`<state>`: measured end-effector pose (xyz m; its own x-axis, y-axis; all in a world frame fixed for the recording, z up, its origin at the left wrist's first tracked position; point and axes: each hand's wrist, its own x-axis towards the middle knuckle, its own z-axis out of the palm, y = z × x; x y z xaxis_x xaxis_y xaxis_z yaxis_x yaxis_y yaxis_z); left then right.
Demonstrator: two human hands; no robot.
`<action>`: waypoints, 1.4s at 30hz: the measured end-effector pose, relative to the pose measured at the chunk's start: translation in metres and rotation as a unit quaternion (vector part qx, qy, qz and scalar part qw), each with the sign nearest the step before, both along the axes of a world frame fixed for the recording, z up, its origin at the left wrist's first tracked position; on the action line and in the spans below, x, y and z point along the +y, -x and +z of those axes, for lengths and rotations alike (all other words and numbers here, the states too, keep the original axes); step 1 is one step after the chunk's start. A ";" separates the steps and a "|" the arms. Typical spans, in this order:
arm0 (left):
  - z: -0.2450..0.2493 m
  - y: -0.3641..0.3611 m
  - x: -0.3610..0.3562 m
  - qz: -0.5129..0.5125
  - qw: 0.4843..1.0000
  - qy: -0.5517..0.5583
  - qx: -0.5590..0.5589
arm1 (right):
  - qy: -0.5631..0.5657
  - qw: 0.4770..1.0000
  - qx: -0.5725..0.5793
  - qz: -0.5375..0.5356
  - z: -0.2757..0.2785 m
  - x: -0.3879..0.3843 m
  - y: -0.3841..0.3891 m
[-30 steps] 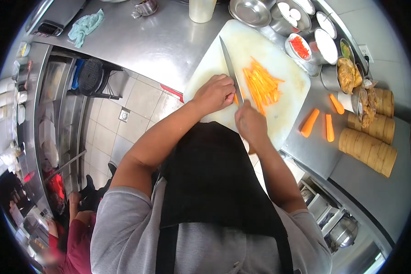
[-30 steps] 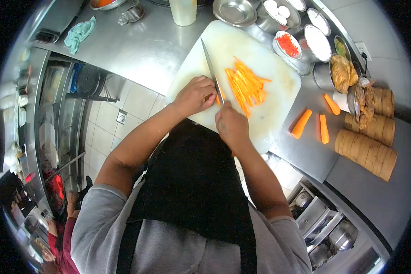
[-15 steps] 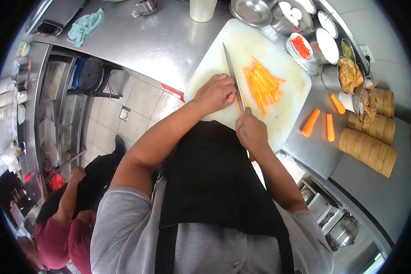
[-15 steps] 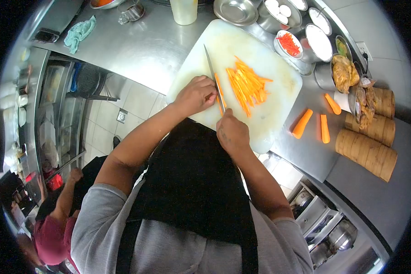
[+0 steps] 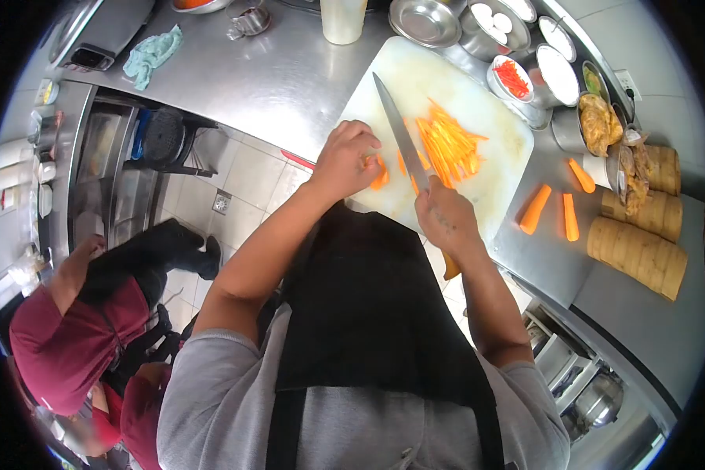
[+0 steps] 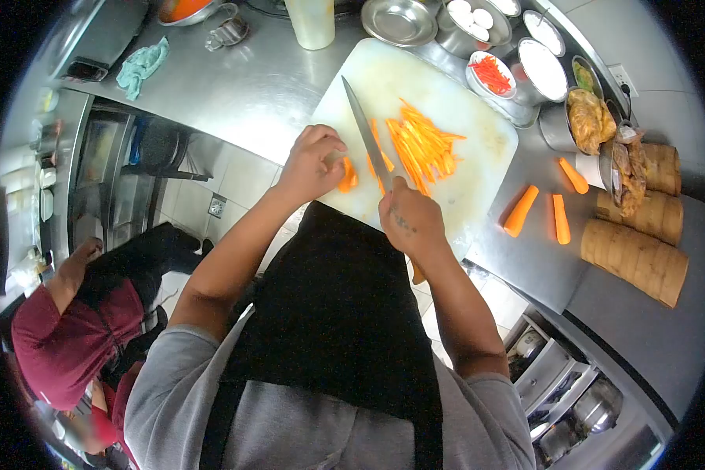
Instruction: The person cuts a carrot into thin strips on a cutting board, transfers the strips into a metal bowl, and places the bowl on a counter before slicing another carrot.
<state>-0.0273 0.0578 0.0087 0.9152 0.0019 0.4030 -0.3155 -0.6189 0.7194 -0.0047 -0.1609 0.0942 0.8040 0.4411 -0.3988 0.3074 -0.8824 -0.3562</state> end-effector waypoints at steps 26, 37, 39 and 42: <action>0.005 0.034 -0.016 0.088 0.973 -0.001 0.214 | -0.013 1.000 -0.020 -0.016 -0.034 -0.028 0.020; 0.005 0.025 -0.050 0.188 0.940 0.157 0.239 | -0.023 0.999 -0.024 0.010 -0.028 -0.026 0.016; 0.004 0.022 -0.057 0.187 0.946 0.125 0.234 | -0.020 1.000 -0.020 0.009 -0.027 -0.027 0.016; 0.014 0.019 -0.059 0.173 0.960 0.062 0.212 | -0.018 1.000 -0.017 0.010 -0.026 -0.031 0.014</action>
<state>-0.0466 -0.0017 0.0227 0.9328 0.3592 -0.0280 0.2304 -0.5350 0.8128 -0.0185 -0.1924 0.0683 0.8081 0.4703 -0.3546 0.3375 -0.8632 -0.3756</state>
